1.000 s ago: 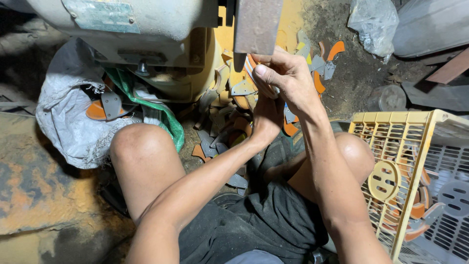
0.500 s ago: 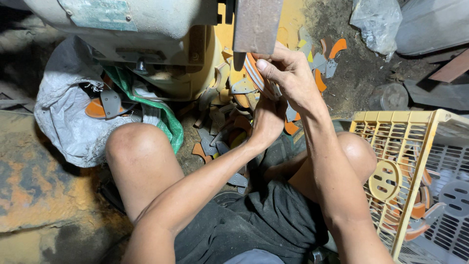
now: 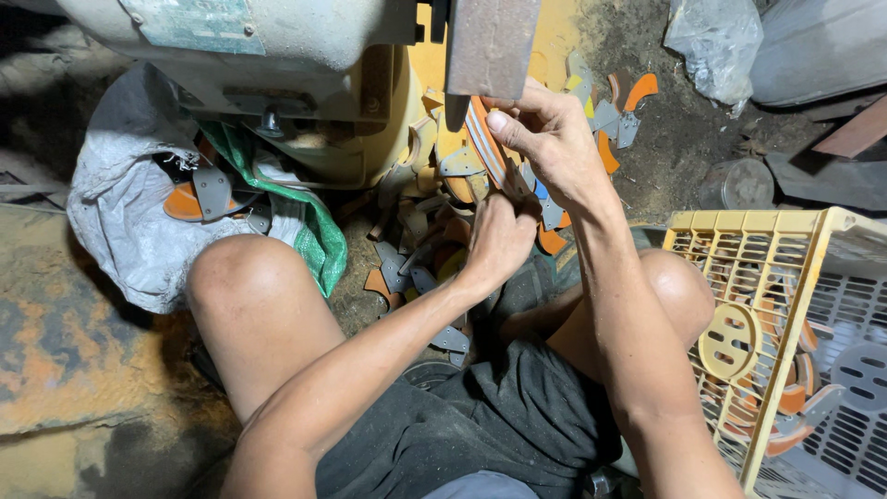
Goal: The person sits on the floor and repeatedly presses small orange and grey shoe sole pieces against a grinding wheel to smooth their edges. The person handles the pieces one at a time, turning them over as needed, and places finished pieces into a nearby yellow crate.
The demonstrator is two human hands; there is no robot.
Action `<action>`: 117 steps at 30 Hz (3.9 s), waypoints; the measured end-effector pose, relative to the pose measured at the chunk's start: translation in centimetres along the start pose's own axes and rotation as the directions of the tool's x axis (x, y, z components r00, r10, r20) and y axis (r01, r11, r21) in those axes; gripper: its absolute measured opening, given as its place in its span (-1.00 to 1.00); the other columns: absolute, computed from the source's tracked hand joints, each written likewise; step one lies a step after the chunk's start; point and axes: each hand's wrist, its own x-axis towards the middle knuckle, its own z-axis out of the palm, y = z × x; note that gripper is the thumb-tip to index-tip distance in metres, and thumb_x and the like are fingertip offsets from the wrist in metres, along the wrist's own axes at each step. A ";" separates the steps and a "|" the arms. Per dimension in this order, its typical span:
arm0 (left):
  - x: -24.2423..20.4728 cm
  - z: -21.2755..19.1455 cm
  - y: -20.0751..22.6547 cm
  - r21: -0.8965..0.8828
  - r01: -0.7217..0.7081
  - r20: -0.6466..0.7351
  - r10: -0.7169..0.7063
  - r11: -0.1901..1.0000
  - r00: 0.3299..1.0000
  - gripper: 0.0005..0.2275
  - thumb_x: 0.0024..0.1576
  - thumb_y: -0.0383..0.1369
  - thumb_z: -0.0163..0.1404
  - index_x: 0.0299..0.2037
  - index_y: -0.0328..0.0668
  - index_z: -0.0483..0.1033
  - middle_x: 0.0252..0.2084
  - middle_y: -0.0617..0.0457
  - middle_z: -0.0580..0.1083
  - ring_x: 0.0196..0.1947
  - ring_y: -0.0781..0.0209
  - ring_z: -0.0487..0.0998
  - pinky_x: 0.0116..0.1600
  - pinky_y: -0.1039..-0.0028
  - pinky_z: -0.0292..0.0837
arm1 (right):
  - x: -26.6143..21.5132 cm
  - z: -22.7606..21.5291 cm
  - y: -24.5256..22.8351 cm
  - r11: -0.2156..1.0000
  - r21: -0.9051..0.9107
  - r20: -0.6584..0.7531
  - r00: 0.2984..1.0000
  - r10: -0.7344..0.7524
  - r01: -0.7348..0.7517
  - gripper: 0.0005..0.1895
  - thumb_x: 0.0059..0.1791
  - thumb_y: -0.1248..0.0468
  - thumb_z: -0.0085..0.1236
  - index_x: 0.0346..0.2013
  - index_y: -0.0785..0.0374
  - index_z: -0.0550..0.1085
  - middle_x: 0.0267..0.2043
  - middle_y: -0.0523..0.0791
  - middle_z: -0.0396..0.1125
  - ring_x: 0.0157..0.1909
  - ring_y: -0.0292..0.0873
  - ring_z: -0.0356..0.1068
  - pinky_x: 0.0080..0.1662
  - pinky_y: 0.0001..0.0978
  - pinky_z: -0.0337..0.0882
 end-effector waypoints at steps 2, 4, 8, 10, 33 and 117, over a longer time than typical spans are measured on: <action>-0.4 -0.3 0.3 -0.012 -0.007 -0.006 0.007 1.000 1.000 -0.78 0.02 -0.51 -0.09 -0.69 -0.28 0.30 -0.71 0.01 0.34 -0.70 0.22 0.33 -0.54 0.28 0.36 | -0.1 0.0 0.0 1.000 -0.006 -0.005 1.000 -0.002 0.002 -0.64 0.07 0.32 0.26 0.14 0.37 0.53 0.13 -0.13 0.41 0.14 -0.22 0.40 0.23 -0.33 0.41; -0.5 -0.7 0.8 -0.003 -0.008 -0.007 0.008 1.000 1.000 -0.76 0.04 -0.48 -0.07 -0.69 -0.33 0.31 -0.72 0.03 0.33 -0.70 0.23 0.32 -0.54 0.29 0.34 | 0.0 0.0 -0.1 1.000 -0.006 -0.012 1.000 0.004 -0.004 -0.64 0.06 0.32 0.27 0.14 0.36 0.54 0.11 -0.13 0.41 0.12 -0.22 0.41 0.21 -0.32 0.43; -1.3 -1.5 1.5 -0.012 -0.035 -0.015 0.035 0.999 0.999 -0.75 0.07 -0.44 -0.06 -0.66 -0.35 0.34 -0.71 0.02 0.33 -0.70 0.26 0.29 -0.55 0.28 0.31 | -0.1 0.1 0.0 0.999 -0.019 -0.040 0.999 0.037 -0.037 -0.62 0.04 0.30 0.29 0.14 0.33 0.54 0.10 -0.12 0.43 0.09 -0.22 0.43 0.17 -0.32 0.47; -1.5 -1.9 2.0 -0.018 -0.046 -0.007 0.045 0.999 0.999 -0.73 0.08 -0.42 -0.06 -0.68 -0.34 0.36 -0.73 0.00 0.34 -0.71 0.26 0.30 -0.55 0.27 0.30 | -0.1 0.1 -0.1 0.999 -0.023 -0.043 0.999 0.030 -0.031 -0.61 0.03 0.30 0.29 0.14 0.33 0.53 0.10 -0.13 0.43 0.10 -0.22 0.43 0.17 -0.33 0.47; -4.1 -5.7 4.7 0.108 -0.060 -0.041 0.064 0.992 0.997 -0.65 0.12 -0.30 -0.12 -0.66 -0.42 0.35 -0.71 -0.29 0.38 -0.69 -0.13 0.45 -0.43 0.09 0.36 | -0.6 0.1 -0.7 0.984 -0.073 -0.101 0.983 0.156 -0.164 -0.55 -0.06 0.40 0.37 0.12 0.39 0.53 -0.19 -0.15 0.44 -0.15 -0.31 0.37 -0.10 -0.47 0.39; -0.9 -11.8 0.9 0.819 -0.105 0.022 0.151 0.564 0.988 -0.51 0.22 -0.26 0.13 0.27 -0.36 0.27 -0.33 -0.30 0.58 -0.34 -0.23 0.63 -0.28 0.06 0.50 | -3.9 -0.2 0.1 0.616 -0.672 0.101 0.773 0.626 -0.411 -0.74 -0.18 0.35 0.35 -0.21 0.35 0.60 -0.50 -0.08 0.47 -0.42 -0.17 0.44 -0.29 -0.28 0.45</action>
